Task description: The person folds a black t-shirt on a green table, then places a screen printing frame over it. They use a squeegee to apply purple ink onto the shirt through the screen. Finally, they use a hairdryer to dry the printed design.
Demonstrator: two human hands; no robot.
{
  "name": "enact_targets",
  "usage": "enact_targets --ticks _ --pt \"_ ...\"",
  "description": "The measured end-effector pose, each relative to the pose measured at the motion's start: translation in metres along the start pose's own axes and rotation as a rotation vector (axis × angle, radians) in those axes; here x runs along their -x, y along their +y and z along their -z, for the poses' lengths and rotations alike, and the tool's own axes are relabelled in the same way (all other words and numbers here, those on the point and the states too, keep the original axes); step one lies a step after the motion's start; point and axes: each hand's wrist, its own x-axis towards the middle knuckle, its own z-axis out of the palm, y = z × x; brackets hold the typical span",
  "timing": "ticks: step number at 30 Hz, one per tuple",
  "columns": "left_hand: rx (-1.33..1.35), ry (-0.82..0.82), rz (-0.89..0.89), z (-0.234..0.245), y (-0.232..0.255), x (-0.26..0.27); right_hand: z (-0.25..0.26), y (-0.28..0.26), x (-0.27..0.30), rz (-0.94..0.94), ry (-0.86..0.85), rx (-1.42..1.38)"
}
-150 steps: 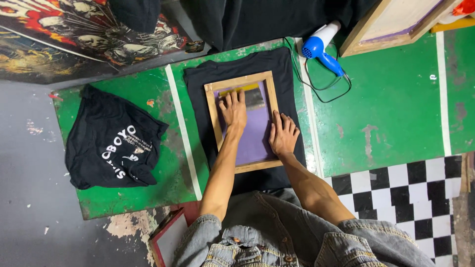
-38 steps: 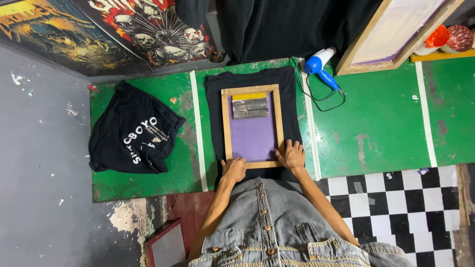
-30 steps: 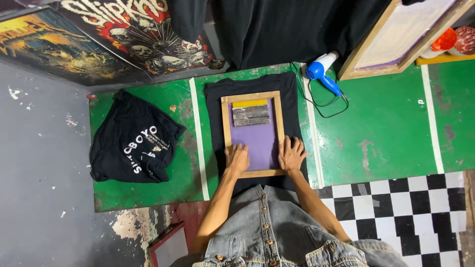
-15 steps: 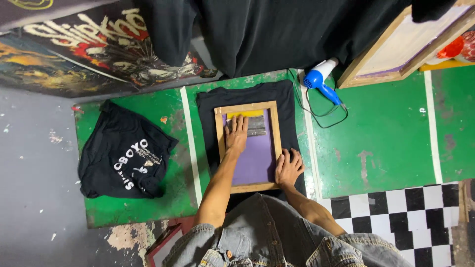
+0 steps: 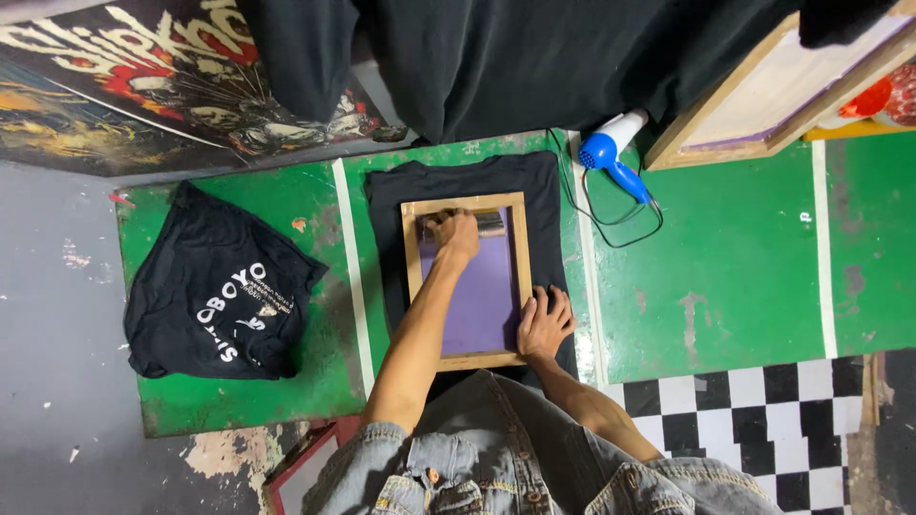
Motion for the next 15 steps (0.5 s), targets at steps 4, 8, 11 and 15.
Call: enact_targets --ticks 4,8,11,15 --pt "-0.042 -0.017 0.036 -0.004 0.003 0.012 -0.004 0.003 0.004 0.020 0.061 0.034" --pt "-0.104 0.088 0.045 -0.028 0.009 0.071 -0.009 0.007 0.003 0.036 0.079 0.038" --pt "-0.198 0.275 0.045 -0.084 0.005 0.133 -0.008 0.008 0.006 0.041 0.079 0.047" --pt "-0.266 0.387 -0.010 -0.151 0.001 0.209 -0.008 0.008 0.006 0.038 0.061 0.027"
